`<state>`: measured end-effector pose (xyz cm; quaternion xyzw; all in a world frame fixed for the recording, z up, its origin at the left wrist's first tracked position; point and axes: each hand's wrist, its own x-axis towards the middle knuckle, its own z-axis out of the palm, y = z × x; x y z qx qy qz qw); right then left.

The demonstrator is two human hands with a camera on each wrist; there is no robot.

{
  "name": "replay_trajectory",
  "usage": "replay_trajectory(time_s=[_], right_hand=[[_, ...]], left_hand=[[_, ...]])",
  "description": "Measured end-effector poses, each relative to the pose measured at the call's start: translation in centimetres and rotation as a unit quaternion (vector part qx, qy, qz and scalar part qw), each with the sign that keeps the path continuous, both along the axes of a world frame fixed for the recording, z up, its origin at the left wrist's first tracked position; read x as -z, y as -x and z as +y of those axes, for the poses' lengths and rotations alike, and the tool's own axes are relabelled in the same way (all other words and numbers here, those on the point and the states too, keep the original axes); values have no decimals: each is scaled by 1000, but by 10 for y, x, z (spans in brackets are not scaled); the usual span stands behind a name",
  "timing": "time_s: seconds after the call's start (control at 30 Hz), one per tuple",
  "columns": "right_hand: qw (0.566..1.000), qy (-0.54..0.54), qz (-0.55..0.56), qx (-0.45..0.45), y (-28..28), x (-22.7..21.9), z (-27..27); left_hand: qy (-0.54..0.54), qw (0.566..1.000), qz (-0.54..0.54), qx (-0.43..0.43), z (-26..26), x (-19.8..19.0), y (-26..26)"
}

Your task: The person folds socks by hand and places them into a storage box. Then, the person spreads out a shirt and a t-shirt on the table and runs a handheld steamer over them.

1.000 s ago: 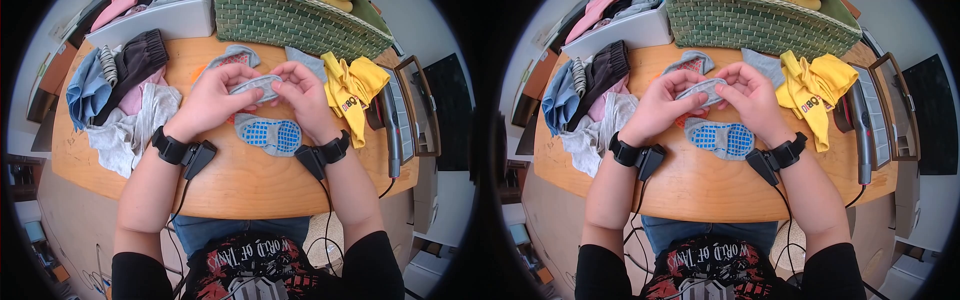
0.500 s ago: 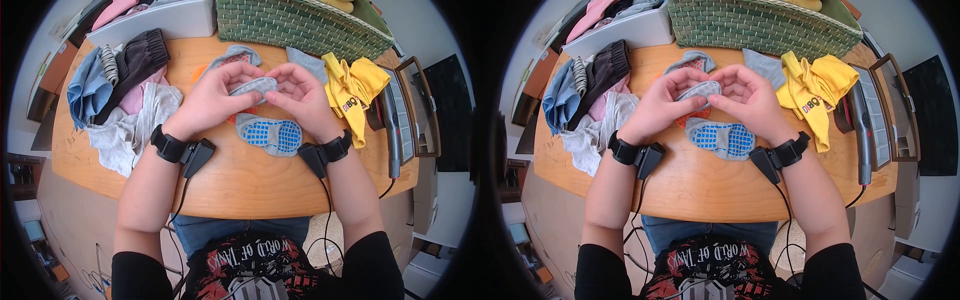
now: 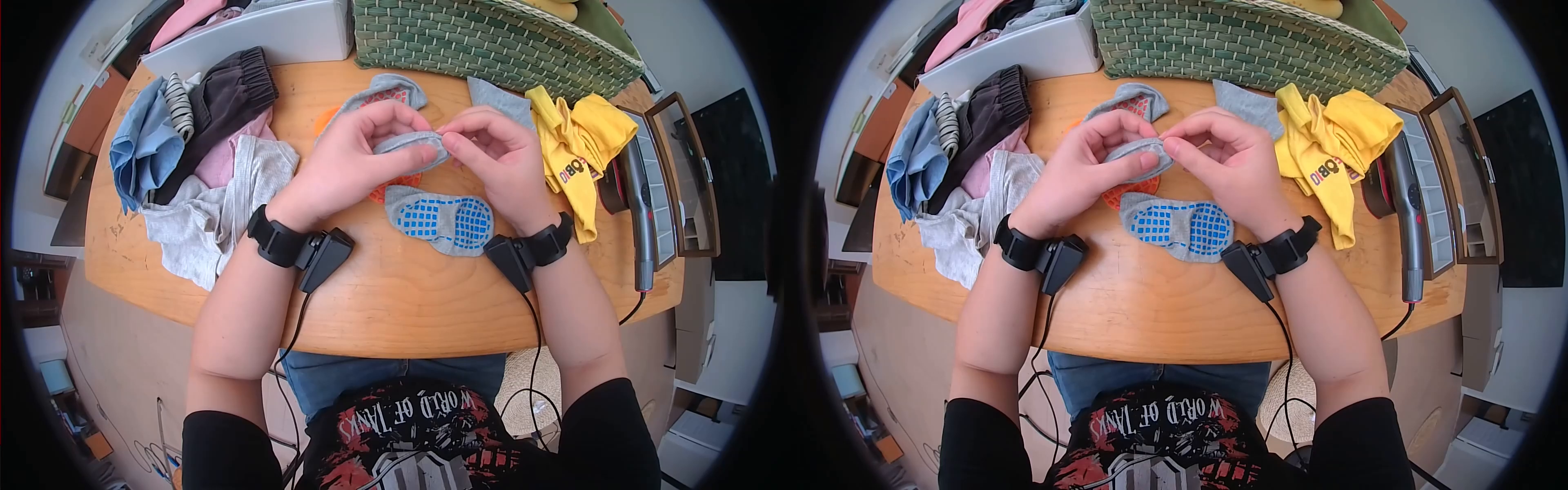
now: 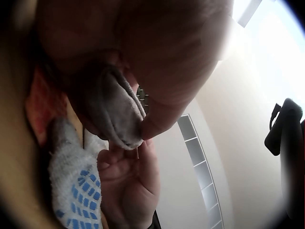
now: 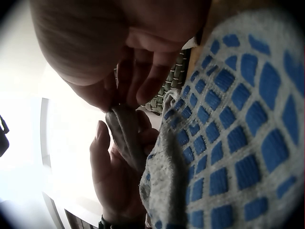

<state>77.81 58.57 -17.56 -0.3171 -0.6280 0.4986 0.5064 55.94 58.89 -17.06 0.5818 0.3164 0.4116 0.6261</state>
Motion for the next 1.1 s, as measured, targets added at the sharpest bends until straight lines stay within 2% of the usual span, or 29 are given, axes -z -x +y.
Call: replay_trajectory(time_s=[0.17, 0.23, 0.3, 0.57, 0.67, 0.73, 0.8, 0.9, 1.1], right_hand=[[999, 21, -28, 2, 0, 0, -2], [999, 34, -31, 4, 0, 1, -2], [999, 44, 5, -18, -1, 2, -2], [998, 47, 6, -29, 0, 2, -3], [998, 48, 29, -32, 5, -2, -5], [997, 39, 59, -38, 7, -4, -5], [997, -3, -23, -68, 4, -6, -5], [998, -5, 25, -55, 3, -2, -2], [997, 2, 30, -69, 2, -2, 1]], left_hand=[[12, 1000, -14, -5, -3, -3, -1], [22, 999, 28, -4, -3, -5, 0], [9, 999, 41, -12, -3, -5, -1], [5, 994, 102, -34, -4, -7, 0], [-10, 997, 70, -33, 0, -4, 1], [14, 1000, -11, -3, 1, -4, 2], [32, 999, -19, 3, 0, -6, 3], [43, 998, -30, 17, -1, -9, 5], [22, 1000, -13, 14, 1, -6, 5]])
